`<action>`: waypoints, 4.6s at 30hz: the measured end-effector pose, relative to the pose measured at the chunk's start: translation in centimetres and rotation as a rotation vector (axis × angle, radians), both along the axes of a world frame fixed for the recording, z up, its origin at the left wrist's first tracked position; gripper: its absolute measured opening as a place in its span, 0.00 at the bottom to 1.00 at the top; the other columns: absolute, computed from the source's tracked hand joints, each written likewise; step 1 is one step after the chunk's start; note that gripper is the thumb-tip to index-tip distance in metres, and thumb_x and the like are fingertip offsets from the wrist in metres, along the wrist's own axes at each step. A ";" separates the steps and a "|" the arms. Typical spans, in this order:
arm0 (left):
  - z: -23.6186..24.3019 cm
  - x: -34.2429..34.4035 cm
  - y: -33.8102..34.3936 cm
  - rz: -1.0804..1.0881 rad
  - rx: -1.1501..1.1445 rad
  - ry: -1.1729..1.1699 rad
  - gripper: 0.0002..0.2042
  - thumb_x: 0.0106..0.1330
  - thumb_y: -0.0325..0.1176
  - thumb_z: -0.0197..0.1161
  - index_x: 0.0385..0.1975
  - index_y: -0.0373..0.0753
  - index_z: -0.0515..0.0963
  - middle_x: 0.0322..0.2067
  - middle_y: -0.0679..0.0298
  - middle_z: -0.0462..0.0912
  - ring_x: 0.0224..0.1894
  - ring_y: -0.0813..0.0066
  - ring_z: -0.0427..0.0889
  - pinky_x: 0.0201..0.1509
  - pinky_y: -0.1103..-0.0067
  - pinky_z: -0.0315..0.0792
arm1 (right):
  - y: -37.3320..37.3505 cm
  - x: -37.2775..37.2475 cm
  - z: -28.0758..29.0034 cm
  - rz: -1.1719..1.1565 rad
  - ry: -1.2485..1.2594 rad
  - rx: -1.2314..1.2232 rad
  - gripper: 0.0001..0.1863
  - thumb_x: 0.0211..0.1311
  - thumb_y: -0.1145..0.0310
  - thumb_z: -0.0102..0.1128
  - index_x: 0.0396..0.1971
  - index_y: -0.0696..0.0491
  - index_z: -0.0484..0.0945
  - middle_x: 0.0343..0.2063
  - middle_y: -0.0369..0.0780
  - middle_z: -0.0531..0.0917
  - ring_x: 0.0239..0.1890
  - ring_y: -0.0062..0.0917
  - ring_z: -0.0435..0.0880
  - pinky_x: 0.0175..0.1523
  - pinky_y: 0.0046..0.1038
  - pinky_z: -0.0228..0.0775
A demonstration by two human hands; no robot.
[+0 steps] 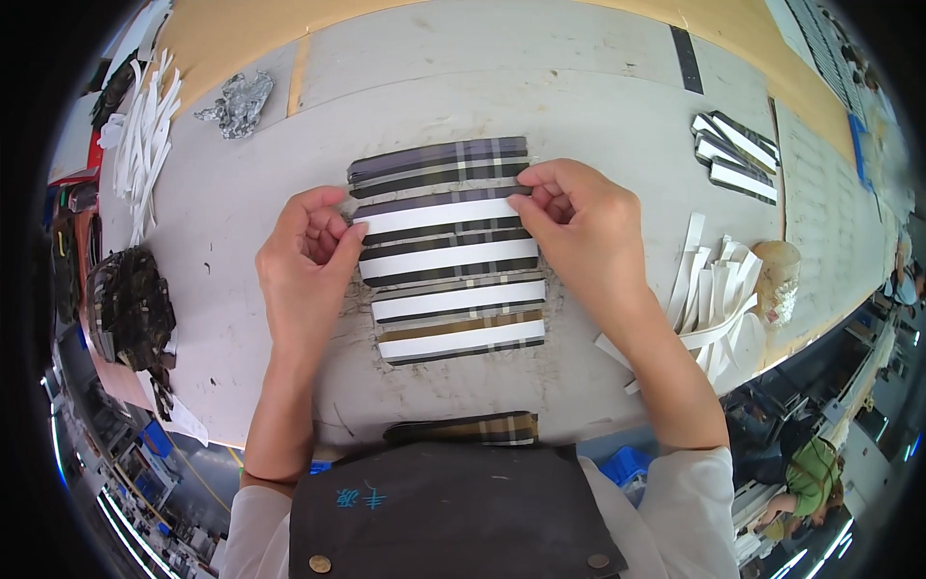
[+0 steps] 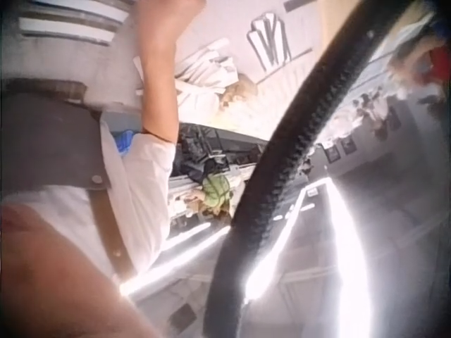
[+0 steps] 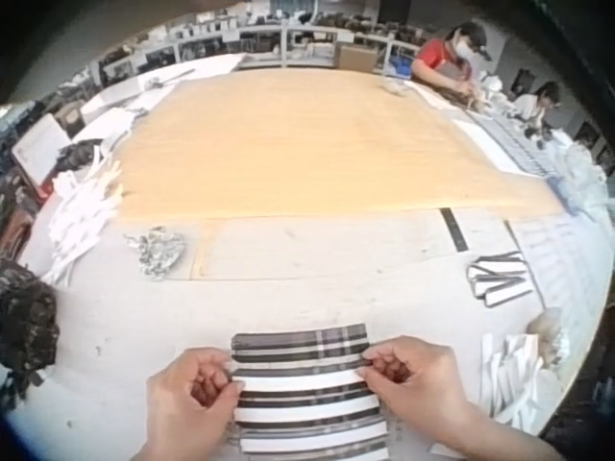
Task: Aligning patterned fabric strips, applying liquid adhesive from a bottle, and pressing them down into stacks.
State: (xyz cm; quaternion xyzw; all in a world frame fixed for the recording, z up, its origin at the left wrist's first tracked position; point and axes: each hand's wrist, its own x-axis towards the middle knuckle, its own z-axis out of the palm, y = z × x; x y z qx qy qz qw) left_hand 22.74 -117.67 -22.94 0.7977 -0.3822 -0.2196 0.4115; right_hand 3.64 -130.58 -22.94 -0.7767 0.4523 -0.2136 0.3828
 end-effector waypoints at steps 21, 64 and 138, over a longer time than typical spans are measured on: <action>0.1 0.1 0.1 -0.042 -0.015 0.047 0.11 0.56 0.17 0.63 0.40 0.33 0.76 0.22 0.73 0.73 0.24 0.89 0.69 0.29 0.90 0.67 | -3.2 -10.9 2.5 -0.247 0.575 -0.241 0.16 0.51 0.76 0.63 0.43 0.57 0.78 0.30 0.43 0.80 0.30 0.28 0.81 0.36 0.27 0.73; 0.1 2.3 -2.8 -0.035 0.101 -0.087 0.07 0.55 0.28 0.67 0.24 0.31 0.80 0.17 0.64 0.79 0.20 0.82 0.74 0.25 0.84 0.70 | -3.5 1.4 -0.6 0.060 -0.093 0.153 0.05 0.54 0.75 0.66 0.32 0.58 0.83 0.21 0.32 0.79 0.23 0.11 0.71 0.29 0.15 0.66; 1.5 3.0 4.2 -0.189 0.061 -0.639 0.28 0.71 0.40 0.45 0.66 0.30 0.53 0.69 0.49 0.50 0.72 0.53 0.45 0.71 0.59 0.42 | 7.0 5.0 -0.6 0.763 0.281 -0.493 0.32 0.67 0.60 0.44 0.67 0.60 0.52 0.69 0.46 0.53 0.72 0.38 0.47 0.73 0.41 0.36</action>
